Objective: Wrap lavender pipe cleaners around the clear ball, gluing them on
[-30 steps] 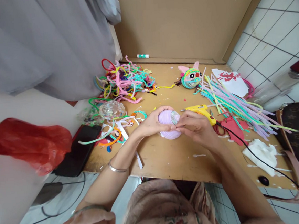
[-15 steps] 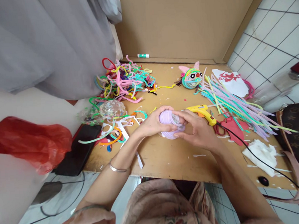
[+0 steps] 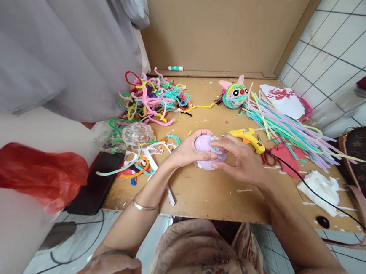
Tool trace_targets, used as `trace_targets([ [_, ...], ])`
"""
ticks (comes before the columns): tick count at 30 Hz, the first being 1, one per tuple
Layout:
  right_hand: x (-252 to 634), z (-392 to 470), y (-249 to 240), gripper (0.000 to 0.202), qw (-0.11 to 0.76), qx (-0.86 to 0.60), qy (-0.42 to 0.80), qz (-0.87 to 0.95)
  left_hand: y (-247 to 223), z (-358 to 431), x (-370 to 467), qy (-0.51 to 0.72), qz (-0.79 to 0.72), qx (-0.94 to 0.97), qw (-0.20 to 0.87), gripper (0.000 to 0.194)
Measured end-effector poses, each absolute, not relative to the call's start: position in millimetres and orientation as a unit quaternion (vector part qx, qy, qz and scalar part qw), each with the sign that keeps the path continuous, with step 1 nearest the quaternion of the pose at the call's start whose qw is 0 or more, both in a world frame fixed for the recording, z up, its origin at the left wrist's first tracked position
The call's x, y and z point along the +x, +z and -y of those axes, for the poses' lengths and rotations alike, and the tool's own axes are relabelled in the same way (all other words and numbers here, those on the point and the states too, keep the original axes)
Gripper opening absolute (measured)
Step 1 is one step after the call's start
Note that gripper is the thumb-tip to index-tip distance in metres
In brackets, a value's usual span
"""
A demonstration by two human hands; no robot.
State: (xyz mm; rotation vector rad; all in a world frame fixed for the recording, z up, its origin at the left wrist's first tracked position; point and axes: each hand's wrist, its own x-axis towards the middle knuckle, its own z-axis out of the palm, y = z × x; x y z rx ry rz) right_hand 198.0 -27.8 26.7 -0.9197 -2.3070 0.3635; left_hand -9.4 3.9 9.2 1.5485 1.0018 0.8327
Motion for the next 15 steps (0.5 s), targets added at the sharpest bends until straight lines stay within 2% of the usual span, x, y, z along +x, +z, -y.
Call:
trace_targets([
  [8,195.3,29.2,26.6,0.037,0.282,-0.362,0.090,0.884,7.9,-4.0,-10.5,0.343,-0.405,0.665,0.526,0.077],
  [11,195.3,28.9,26.3,0.039,0.275,-0.369,0.080,0.884,5.4,-5.2,-11.1,0.358,-0.401,0.702,0.467,0.076],
  [15,196.9,27.3,25.3,0.041,0.274,-0.375,0.083,0.882,-0.3,-6.9,-9.9,0.398,-0.403,0.751,0.339,0.074],
])
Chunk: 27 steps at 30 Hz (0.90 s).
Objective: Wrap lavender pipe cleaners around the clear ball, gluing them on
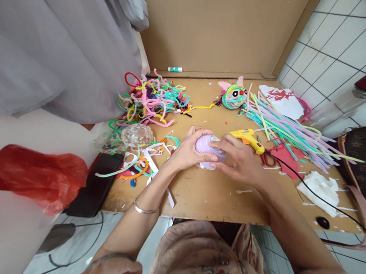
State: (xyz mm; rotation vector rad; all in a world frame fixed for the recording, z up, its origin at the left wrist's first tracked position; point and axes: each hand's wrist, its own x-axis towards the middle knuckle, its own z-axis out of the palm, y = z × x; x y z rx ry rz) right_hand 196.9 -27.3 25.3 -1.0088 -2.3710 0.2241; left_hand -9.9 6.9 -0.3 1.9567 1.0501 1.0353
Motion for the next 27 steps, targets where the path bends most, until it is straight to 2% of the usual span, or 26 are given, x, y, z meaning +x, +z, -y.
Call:
trace_targets([
  [3,198,26,24,0.040,0.274,-0.381,0.087,0.879,-2,-7,-9,0.451,-0.373,0.769,0.258,0.070],
  [6,198,24,23,0.038,0.281,-0.387,0.093,0.873,-2,-5,-10,0.470,-0.332,0.787,0.221,0.061],
  [10,198,24,21,0.038,0.287,-0.389,0.096,0.870,-1,-4,-11,0.467,-0.319,0.796,0.215,0.047],
  [15,197,23,20,0.039,0.311,-0.383,0.099,0.864,-2,-5,-11,0.476,-0.313,0.788,0.234,0.043],
  [18,196,22,20,0.039,0.328,-0.383,0.123,0.855,1,-4,-12,0.458,-0.324,0.793,0.240,0.045],
  [22,198,24,25,0.042,0.359,-0.375,0.168,0.838,5,-1,-13,0.414,-0.357,0.798,0.254,0.059],
  [27,201,25,32,0.032,0.401,-0.370,0.216,0.810,4,1,-9,0.383,-0.381,0.798,0.267,0.069],
])
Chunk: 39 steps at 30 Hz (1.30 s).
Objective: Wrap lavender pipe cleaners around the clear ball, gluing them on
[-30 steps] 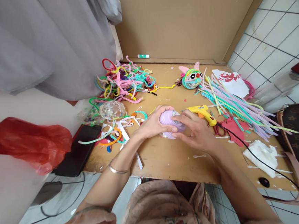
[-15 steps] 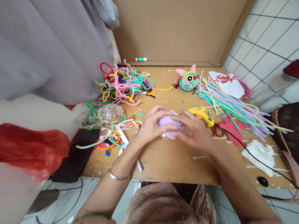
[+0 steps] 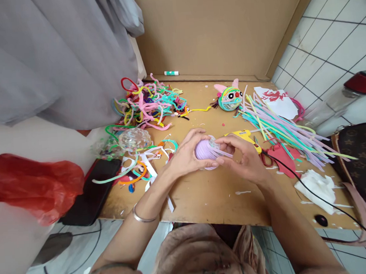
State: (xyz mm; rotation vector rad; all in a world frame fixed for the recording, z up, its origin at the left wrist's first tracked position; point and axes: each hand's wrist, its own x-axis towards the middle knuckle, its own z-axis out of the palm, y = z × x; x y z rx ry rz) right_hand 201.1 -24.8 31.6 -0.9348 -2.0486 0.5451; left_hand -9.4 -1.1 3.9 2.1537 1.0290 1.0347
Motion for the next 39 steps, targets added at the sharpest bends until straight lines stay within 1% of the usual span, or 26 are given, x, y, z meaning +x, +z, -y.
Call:
trace_targets([
  [7,206,20,32,0.016,0.406,-0.383,0.231,0.797,0,-3,-10,0.373,-0.375,0.804,0.272,0.086],
  [9,207,20,34,0.012,0.404,-0.380,0.246,0.795,0,-5,-12,0.375,-0.378,0.800,0.276,0.086],
  [12,206,20,35,0.010,0.406,-0.389,0.266,0.783,2,-8,-16,0.379,-0.399,0.787,0.278,0.082],
  [17,201,17,26,0.010,0.410,-0.421,0.253,0.769,4,-9,-19,0.386,-0.404,0.770,0.307,0.074],
  [23,193,18,20,0.014,0.403,-0.423,0.199,0.787,4,-8,-16,0.377,-0.405,0.763,0.335,0.071],
  [28,190,20,16,0.015,0.410,-0.416,0.178,0.792,-1,-9,-15,0.390,-0.394,0.749,0.362,0.069],
  [32,187,23,11,0.012,0.417,-0.411,0.171,0.793,-1,-8,-14,0.389,-0.404,0.736,0.379,0.074],
  [36,184,27,11,0.015,0.415,-0.409,0.190,0.790,0,-9,-13,0.393,-0.414,0.721,0.393,0.082],
  [39,184,27,15,0.018,0.414,-0.391,0.215,0.793,1,-8,-12,0.397,-0.424,0.712,0.395,0.079],
])
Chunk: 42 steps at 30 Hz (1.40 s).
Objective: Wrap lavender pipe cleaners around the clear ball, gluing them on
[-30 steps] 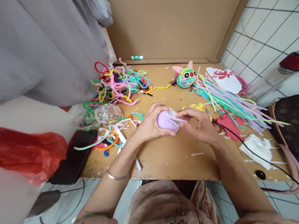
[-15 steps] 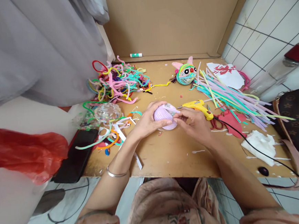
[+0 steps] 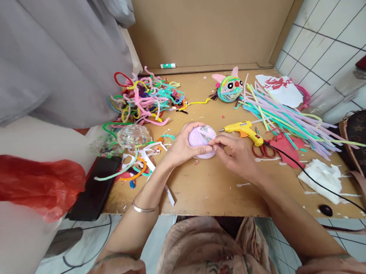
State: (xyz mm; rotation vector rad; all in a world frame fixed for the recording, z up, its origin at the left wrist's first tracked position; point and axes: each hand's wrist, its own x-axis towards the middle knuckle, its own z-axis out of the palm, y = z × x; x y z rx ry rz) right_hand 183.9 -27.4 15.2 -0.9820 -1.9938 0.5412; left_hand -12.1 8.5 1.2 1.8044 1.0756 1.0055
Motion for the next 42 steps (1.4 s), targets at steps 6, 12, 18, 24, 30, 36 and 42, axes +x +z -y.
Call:
trace_targets([
  [6,185,24,16,0.022,0.395,-0.359,0.295,0.793,5,-9,-14,0.387,-0.441,0.707,0.396,0.069],
  [12,209,8,14,0.029,0.391,-0.505,0.183,0.747,5,-14,-17,0.380,-0.445,0.680,0.442,0.072],
  [18,243,-13,18,0.062,0.079,-0.750,-0.061,0.654,7,-16,-20,0.395,-0.437,0.703,0.398,0.065],
  [24,248,-20,12,0.060,-0.016,-0.789,0.011,0.615,6,-16,-23,0.388,-0.420,0.715,0.401,0.062],
  [30,257,-22,12,0.045,0.064,-0.811,0.003,0.582,7,-17,-24,0.382,-0.422,0.715,0.405,0.064],
  [36,259,-14,23,0.030,0.170,-0.816,0.004,0.552,4,-17,-25,0.384,-0.424,0.701,0.426,0.069],
  [42,239,-4,18,0.053,-0.009,-0.773,-0.012,0.634,1,-19,-25,0.384,-0.426,0.707,0.414,0.070],
])
